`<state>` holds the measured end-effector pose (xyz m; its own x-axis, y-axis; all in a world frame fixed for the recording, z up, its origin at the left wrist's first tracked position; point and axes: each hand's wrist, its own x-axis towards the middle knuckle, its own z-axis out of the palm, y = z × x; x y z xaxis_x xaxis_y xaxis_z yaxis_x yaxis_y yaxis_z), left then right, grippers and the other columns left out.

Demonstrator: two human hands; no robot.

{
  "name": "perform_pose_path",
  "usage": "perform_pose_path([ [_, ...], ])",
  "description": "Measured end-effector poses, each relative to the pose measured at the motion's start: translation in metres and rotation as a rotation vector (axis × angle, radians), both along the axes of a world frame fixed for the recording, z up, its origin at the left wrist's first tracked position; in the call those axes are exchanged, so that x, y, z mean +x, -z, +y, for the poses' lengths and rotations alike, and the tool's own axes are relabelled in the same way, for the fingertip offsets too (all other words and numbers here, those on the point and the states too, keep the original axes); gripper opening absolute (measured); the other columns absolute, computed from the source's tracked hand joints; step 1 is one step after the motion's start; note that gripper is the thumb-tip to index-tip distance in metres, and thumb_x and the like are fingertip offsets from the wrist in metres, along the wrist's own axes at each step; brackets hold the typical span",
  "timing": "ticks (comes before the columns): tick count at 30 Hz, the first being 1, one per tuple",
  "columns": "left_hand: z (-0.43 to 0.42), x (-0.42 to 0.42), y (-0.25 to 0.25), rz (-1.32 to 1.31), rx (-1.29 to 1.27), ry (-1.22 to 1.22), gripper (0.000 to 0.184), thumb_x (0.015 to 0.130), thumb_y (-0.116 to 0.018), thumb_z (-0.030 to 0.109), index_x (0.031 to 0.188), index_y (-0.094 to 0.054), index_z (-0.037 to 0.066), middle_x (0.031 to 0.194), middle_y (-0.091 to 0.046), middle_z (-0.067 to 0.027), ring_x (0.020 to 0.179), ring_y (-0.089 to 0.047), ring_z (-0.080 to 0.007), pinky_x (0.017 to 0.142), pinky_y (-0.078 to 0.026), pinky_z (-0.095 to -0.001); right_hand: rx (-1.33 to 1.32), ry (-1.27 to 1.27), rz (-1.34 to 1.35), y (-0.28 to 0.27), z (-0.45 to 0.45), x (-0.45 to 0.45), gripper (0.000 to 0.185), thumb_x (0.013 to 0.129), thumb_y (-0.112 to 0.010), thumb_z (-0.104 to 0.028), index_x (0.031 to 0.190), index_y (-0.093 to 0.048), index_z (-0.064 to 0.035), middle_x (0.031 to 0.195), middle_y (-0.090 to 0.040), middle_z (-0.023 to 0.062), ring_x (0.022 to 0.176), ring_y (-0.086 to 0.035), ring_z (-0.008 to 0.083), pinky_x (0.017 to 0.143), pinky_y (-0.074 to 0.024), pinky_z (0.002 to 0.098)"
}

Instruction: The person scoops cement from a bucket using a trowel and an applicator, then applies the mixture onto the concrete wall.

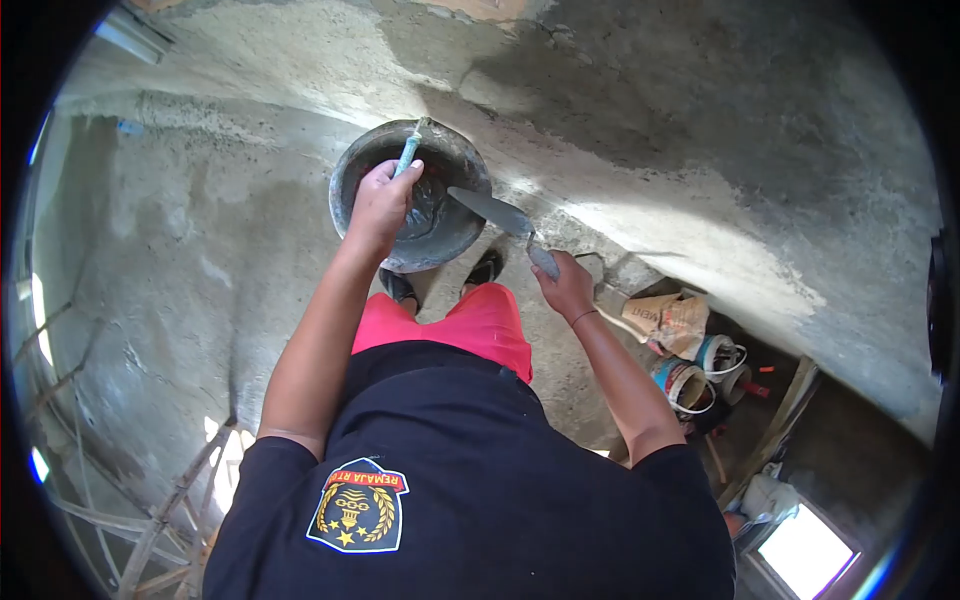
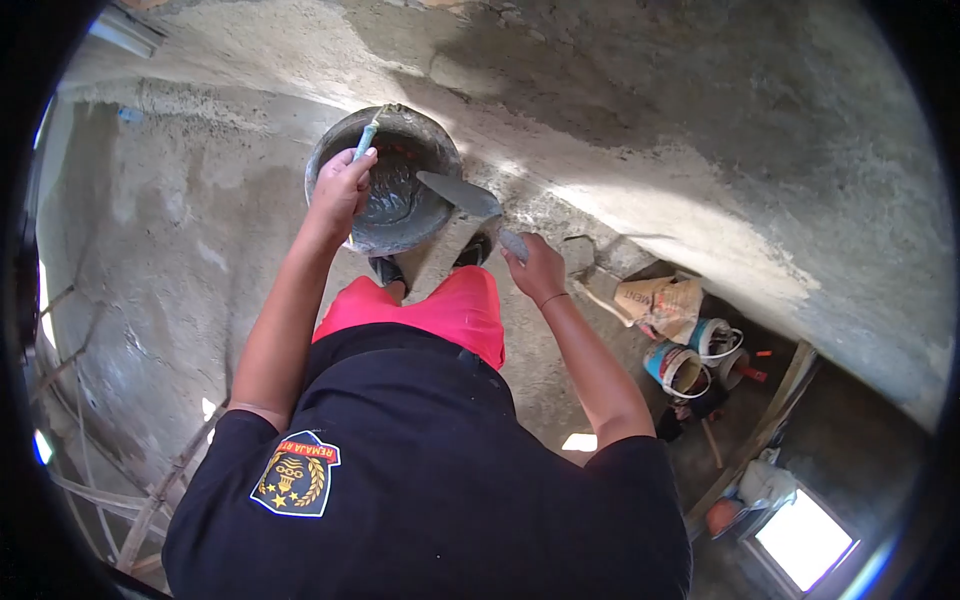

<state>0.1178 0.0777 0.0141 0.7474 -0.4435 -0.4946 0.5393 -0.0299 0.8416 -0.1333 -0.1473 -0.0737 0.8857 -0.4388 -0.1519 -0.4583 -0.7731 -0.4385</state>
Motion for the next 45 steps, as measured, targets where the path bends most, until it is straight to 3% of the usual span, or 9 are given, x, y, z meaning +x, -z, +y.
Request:
perform_pose_path([
  [3, -0.012, -0.007, 0.018, 0.102, -0.054, -0.034, 0.022, 0.095, -0.049, 0.025, 0.085, -0.057, 0.008, 0.058, -0.039, 0.0063, 0.049, -0.034, -0.0038, 0.044, -0.025, -0.0217, 0.106, 0.065, 0.088, -0.004, -0.016, 0.006, 0.036, 0.081, -0.066, -0.037, 0.104, -0.061, -0.0102, 0.092, -0.066, 0.0166, 0.086, -0.063, 0.0364, 0.075, -0.0499, 0.0439],
  [13, -0.049, -0.013, 0.061, 0.095, -0.043, -0.147, 0.024, 0.097, -0.046, 0.024, 0.085, -0.057, 0.006, 0.06, -0.04, 0.0059, 0.051, -0.034, -0.0038, 0.046, -0.026, -0.0216, 0.057, -0.044, 0.02, 0.015, -0.103, 0.018, 0.034, 0.082, -0.065, -0.036, 0.104, -0.059, -0.0109, 0.083, -0.067, 0.0183, 0.078, -0.065, 0.0386, 0.068, -0.0506, 0.0455],
  [16, -0.057, -0.013, 0.077, 0.037, -0.03, -0.145, 0.024, 0.097, -0.044, 0.027, 0.088, -0.055, 0.007, 0.059, -0.038, 0.0046, 0.046, -0.03, -0.0052, 0.042, -0.022, -0.0232, 0.054, -0.004, 0.088, 0.015, -0.119, 0.028, 0.035, 0.081, -0.066, -0.037, 0.103, -0.059, -0.0107, 0.083, -0.067, 0.018, 0.077, -0.065, 0.0384, 0.066, -0.0506, 0.0451],
  [40, -0.068, -0.023, 0.098, 0.072, 0.06, -0.191, 0.025, 0.095, -0.046, 0.023, 0.085, -0.056, 0.003, 0.062, -0.041, 0.0033, 0.054, -0.037, -0.0065, 0.049, -0.03, -0.025, 0.006, 0.04, 0.085, 0.028, -0.154, 0.054, 0.038, 0.081, -0.067, -0.045, 0.099, -0.062, -0.0127, 0.078, -0.067, 0.0168, 0.073, -0.065, 0.0374, 0.062, -0.0506, 0.0445],
  [45, -0.065, -0.024, 0.097, 0.085, 0.057, -0.178, 0.025, 0.095, -0.046, 0.023, 0.085, -0.057, 0.003, 0.061, -0.041, 0.0032, 0.053, -0.037, -0.0067, 0.05, -0.03, -0.0251, -0.019, 0.105, 0.143, 0.028, -0.152, 0.062, 0.041, 0.081, -0.067, -0.044, 0.103, -0.064, -0.0102, 0.083, -0.068, 0.0175, 0.077, -0.066, 0.0349, 0.066, -0.0499, 0.0415],
])
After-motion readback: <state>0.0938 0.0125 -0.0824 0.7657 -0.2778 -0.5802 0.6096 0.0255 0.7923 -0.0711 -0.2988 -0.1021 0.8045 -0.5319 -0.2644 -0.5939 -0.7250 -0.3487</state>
